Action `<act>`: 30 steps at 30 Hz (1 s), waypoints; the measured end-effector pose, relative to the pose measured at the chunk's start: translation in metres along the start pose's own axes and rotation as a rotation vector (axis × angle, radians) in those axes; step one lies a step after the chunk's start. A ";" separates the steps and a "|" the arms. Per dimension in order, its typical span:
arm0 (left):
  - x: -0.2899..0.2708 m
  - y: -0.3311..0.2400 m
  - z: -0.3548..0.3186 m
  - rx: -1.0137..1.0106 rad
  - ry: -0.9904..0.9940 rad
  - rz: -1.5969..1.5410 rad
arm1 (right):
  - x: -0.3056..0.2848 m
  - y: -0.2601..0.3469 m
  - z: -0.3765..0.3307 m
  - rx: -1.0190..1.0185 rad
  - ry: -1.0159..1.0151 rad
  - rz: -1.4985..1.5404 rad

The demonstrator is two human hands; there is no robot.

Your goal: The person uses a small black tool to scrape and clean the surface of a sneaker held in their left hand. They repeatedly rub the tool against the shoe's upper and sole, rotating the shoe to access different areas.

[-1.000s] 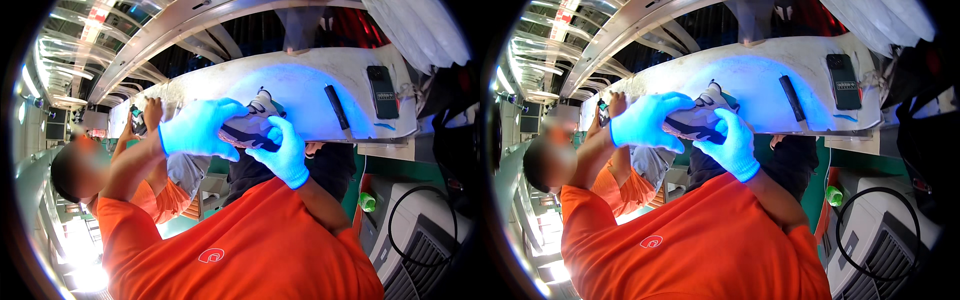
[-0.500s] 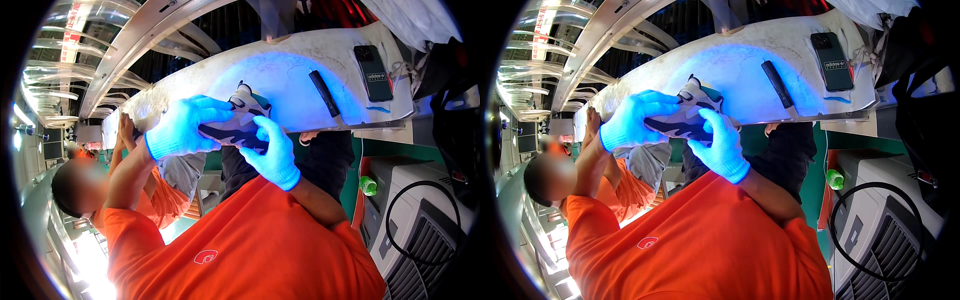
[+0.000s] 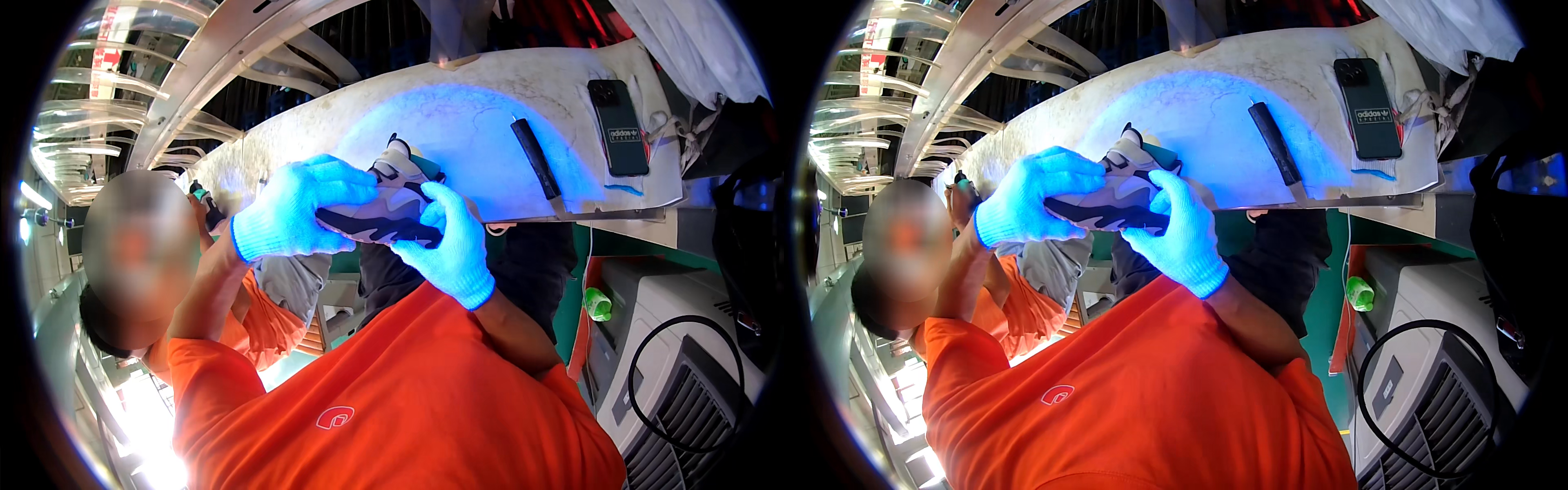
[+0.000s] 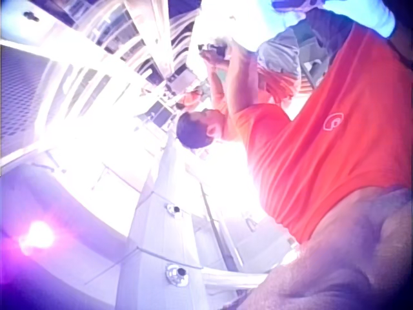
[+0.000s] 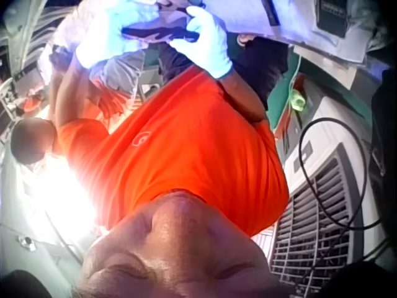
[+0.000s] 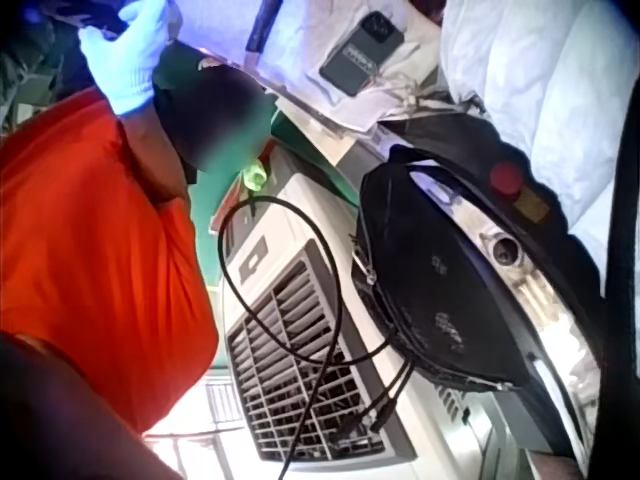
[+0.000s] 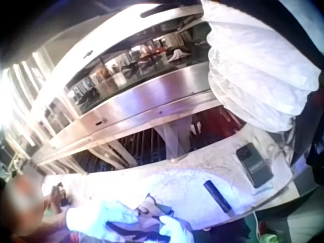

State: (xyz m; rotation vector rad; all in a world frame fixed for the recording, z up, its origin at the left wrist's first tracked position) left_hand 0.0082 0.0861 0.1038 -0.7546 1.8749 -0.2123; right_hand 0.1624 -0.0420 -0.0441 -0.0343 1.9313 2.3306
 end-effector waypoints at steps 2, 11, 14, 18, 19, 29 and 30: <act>0.001 0.001 -0.002 -0.019 0.014 0.003 | 0.001 -0.003 0.003 0.029 0.023 0.014; 0.011 0.025 0.018 -0.514 0.331 -0.548 | 0.007 -0.001 0.015 -0.012 0.066 -0.079; 0.015 0.027 0.032 -0.615 0.429 -0.387 | 0.007 0.001 0.018 -0.018 0.062 -0.102; 0.014 0.013 0.048 -0.764 0.459 -0.389 | 0.012 -0.003 0.019 -0.009 0.075 -0.078; 0.015 0.016 0.048 -0.760 0.431 -0.339 | 0.013 -0.004 0.020 0.006 0.094 -0.073; 0.024 0.028 0.056 -0.786 0.283 -0.212 | 0.022 -0.002 0.021 -0.010 0.032 -0.070; 0.027 0.032 0.054 -0.778 0.282 -0.216 | 0.022 0.001 0.022 -0.031 0.021 -0.125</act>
Point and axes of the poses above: each hand's wrist, its own z-axis towards the middle knuckle, its own x-axis out of the palm, y = z × x, the point moved 6 cm from there along z, towards the middle knuckle, and after that the axes turned 13 degrees about y, right-handed, at the moved point
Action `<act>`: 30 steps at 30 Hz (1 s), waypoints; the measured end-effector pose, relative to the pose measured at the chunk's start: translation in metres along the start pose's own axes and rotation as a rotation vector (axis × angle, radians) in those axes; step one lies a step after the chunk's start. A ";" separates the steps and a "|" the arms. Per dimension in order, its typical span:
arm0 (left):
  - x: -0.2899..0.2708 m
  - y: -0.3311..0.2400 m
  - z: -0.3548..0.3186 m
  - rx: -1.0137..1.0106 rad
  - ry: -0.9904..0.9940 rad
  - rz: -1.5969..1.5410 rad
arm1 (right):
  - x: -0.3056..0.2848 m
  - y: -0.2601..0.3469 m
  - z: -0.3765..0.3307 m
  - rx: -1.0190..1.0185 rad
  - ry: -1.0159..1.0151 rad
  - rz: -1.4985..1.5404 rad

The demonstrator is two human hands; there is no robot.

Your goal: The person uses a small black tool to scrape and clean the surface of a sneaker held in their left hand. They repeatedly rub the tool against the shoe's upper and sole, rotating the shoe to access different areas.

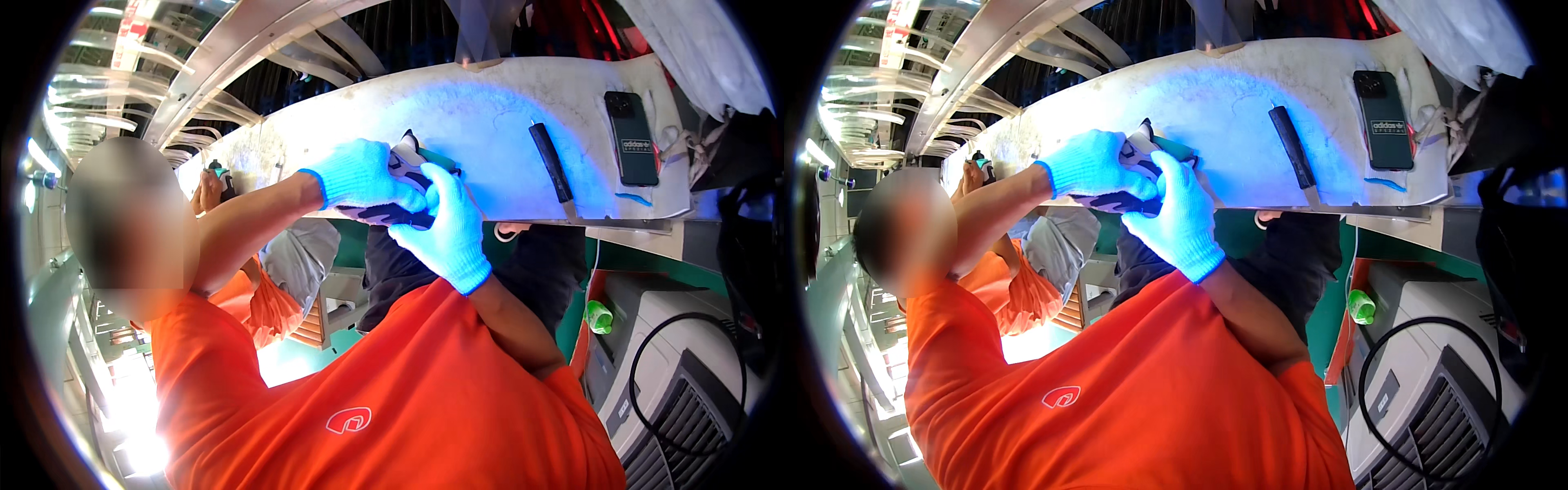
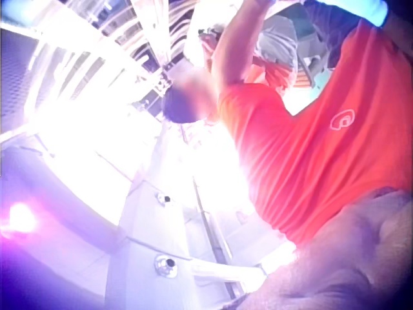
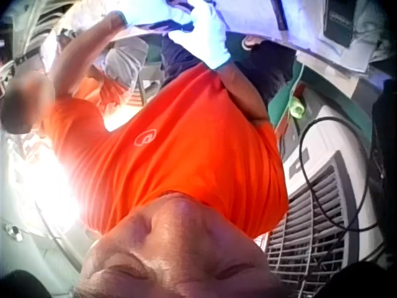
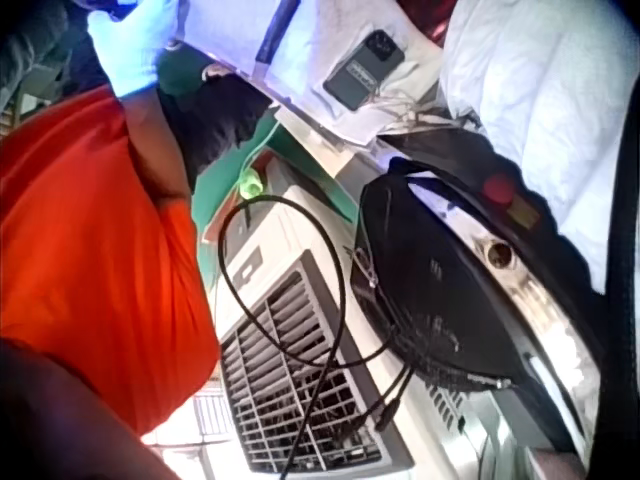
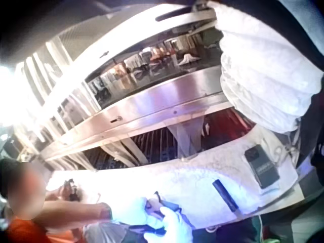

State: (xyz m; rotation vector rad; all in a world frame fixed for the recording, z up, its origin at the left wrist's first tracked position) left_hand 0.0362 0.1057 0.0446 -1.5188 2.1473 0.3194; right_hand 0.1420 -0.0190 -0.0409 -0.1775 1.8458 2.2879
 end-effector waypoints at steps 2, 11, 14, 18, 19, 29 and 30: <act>-0.003 -0.005 -0.010 -0.007 0.016 0.048 | -0.004 0.008 0.001 -0.034 0.026 -0.115; 0.036 0.034 -0.090 0.928 0.063 -0.988 | -0.017 -0.008 -0.068 0.169 0.046 0.591; 0.068 0.030 -0.083 0.869 -0.307 -1.083 | -0.015 -0.015 -0.072 0.318 0.013 0.720; 0.096 0.032 -0.089 0.755 -0.622 -1.244 | -0.010 -0.019 -0.079 0.457 -0.016 0.821; 0.115 0.032 -0.082 0.800 -0.727 -1.373 | -0.010 -0.025 -0.080 0.456 0.003 0.864; 0.228 0.001 -0.002 0.581 -0.444 -1.686 | -0.024 0.003 -0.072 0.317 0.026 0.418; 0.228 -0.003 0.002 0.596 -0.421 -1.733 | -0.031 -0.015 -0.071 0.286 0.070 0.441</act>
Point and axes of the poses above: each hand's wrist, its own z-axis towards the middle knuckle, its own x-axis out of the palm, y = z × x, the point moved 6 cm from there along z, towards the middle knuckle, and after that the axes turned 13 degrees about y, right-handed, at the moved point
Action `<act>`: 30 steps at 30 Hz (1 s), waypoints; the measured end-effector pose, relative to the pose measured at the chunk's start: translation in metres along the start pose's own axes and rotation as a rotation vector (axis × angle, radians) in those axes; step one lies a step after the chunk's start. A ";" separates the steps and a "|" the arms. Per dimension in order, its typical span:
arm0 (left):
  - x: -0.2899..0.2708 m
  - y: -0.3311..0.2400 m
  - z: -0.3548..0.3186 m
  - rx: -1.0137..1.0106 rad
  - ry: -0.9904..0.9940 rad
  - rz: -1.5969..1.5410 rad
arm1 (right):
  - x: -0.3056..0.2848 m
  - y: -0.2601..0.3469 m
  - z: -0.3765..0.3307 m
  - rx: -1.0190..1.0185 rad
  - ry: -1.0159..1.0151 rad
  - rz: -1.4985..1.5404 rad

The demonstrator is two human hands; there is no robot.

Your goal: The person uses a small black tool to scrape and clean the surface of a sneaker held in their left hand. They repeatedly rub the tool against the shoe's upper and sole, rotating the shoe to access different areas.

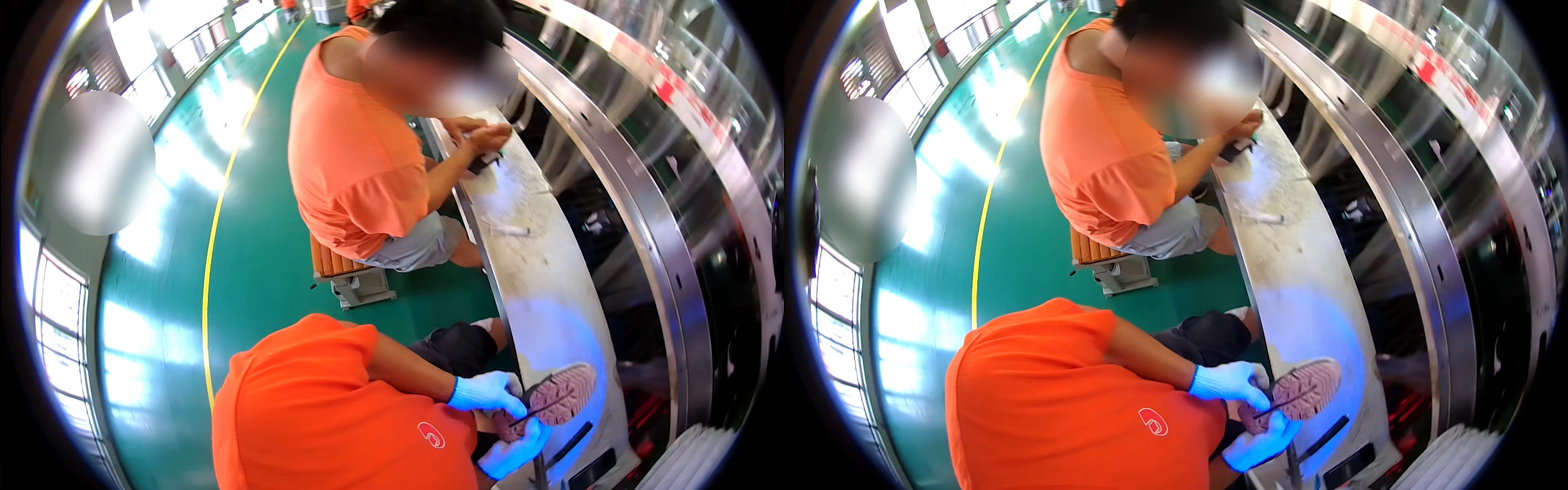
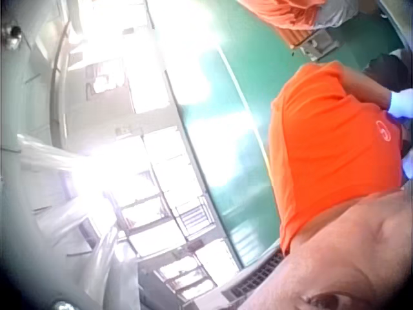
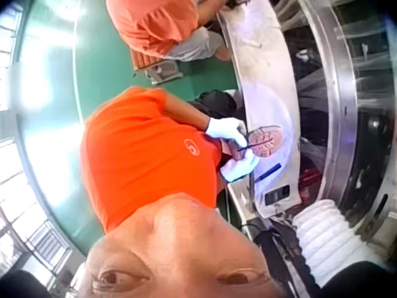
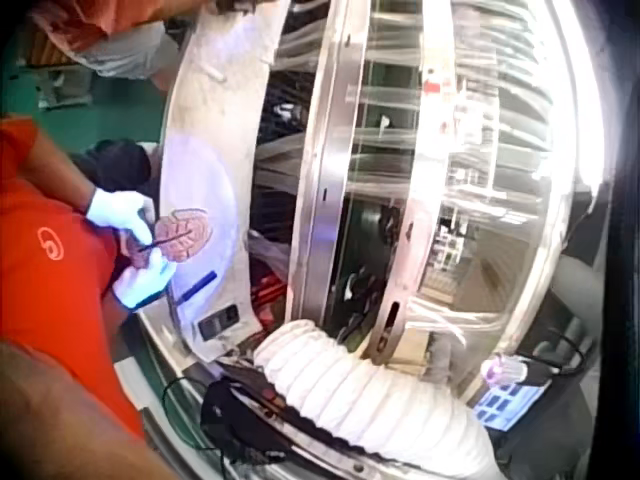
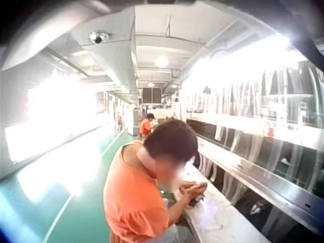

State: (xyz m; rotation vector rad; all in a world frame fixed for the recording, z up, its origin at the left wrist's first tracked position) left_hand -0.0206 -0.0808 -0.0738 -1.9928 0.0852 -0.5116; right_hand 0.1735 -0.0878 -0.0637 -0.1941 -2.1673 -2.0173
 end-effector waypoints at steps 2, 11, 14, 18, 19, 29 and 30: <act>0.006 -0.013 -0.002 -0.004 0.034 0.009 | 0.012 0.015 -0.003 -0.008 0.016 -0.041; 0.029 -0.054 -0.021 -0.033 -0.008 0.239 | -0.006 -0.012 -0.017 0.057 0.000 -0.044; 0.029 -0.053 -0.017 0.033 -0.014 0.319 | -0.003 -0.012 -0.024 0.021 0.018 -0.164; 0.014 -0.035 0.001 0.185 0.077 0.452 | -0.007 -0.006 -0.029 0.043 -0.023 -0.078; 0.010 -0.037 0.000 0.111 0.182 0.436 | 0.005 0.017 -0.036 0.008 -0.083 -0.171; -0.010 -0.048 0.006 0.163 0.333 0.537 | 0.022 0.114 0.004 -0.160 0.254 -0.254; -0.004 -0.041 0.006 0.181 0.354 0.524 | 0.019 0.117 -0.002 -0.216 0.282 -0.327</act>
Point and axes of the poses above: each hand's wrist, its own z-axis towards the middle knuckle, its own x-axis out of the palm, y = z × x, the point moved 6 cm from there along z, towards the middle knuckle, and after that the axes turned 13 degrees about y, right-handed, at the moved point
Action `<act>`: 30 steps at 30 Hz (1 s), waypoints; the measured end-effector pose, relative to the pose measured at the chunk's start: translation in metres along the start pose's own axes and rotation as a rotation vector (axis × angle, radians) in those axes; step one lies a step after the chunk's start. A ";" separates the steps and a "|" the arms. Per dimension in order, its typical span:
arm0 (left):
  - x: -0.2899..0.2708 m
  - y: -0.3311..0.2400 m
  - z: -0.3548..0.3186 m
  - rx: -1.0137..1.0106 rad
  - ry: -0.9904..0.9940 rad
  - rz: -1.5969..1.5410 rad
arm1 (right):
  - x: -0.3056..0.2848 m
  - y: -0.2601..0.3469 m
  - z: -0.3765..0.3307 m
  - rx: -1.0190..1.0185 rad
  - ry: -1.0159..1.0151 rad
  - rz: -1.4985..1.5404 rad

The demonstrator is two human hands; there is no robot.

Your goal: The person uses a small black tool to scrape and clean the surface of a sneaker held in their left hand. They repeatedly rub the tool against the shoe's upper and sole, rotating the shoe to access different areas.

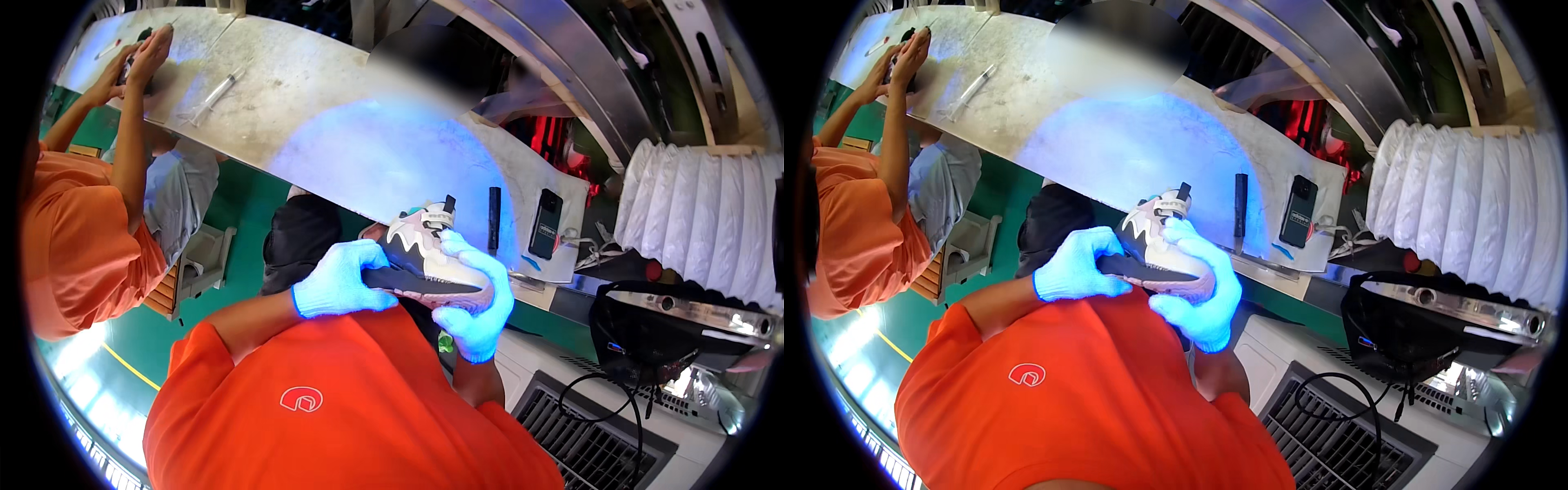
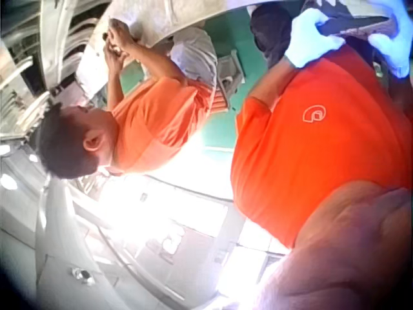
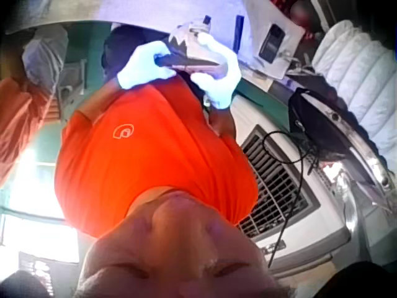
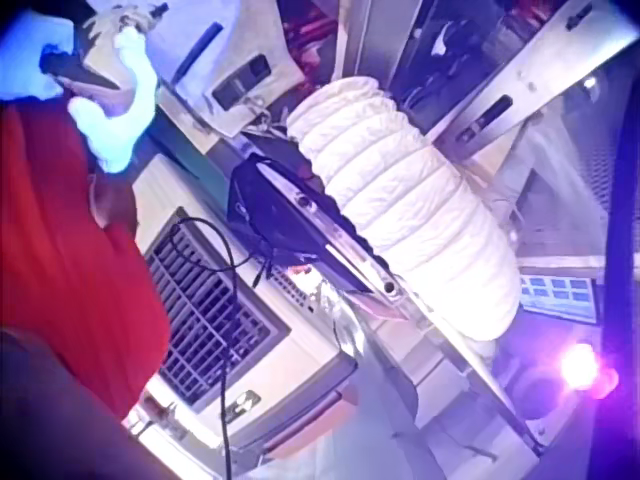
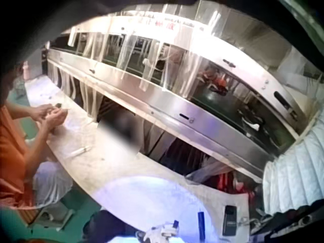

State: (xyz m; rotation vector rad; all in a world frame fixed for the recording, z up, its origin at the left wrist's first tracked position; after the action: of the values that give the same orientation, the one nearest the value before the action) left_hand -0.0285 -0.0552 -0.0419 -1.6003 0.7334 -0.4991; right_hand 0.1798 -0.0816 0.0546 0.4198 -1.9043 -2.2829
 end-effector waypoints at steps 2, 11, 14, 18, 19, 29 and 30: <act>-0.003 0.015 0.005 0.032 0.014 -0.029 | 0.011 -0.004 0.006 -0.045 0.009 -0.078; -0.049 -0.040 -0.031 0.407 -0.161 -0.035 | 0.077 0.011 0.044 -0.282 0.001 -0.430; -0.053 -0.048 -0.036 0.311 -0.186 -0.074 | 0.083 0.007 0.045 -0.351 -0.004 -0.468; -0.060 -0.058 -0.038 0.306 -0.223 -0.097 | 0.085 -0.001 0.044 -0.405 -0.040 -0.483; -0.060 -0.065 -0.039 0.364 -0.249 -0.066 | 0.086 -0.004 0.043 -0.436 -0.093 -0.488; -0.060 -0.096 -0.029 0.491 -0.200 0.118 | 0.077 0.003 0.050 -0.360 -0.156 -0.413; -0.056 -0.099 -0.030 0.526 -0.198 0.179 | 0.075 0.002 0.047 -0.365 -0.160 -0.385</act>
State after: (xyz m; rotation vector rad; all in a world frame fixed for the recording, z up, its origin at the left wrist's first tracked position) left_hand -0.0710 -0.0321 0.0648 -1.0632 0.5324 -0.3578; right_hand 0.0943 -0.0585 0.0546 0.6119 -1.5170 -2.9193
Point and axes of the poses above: each hand's wrist, its own z-axis towards the middle knuckle, its own x-axis out of the palm, y = z × x, the point moved 6 cm from there along z, towards the middle knuckle, and after that the axes turned 13 degrees about y, right-handed, at the moved point
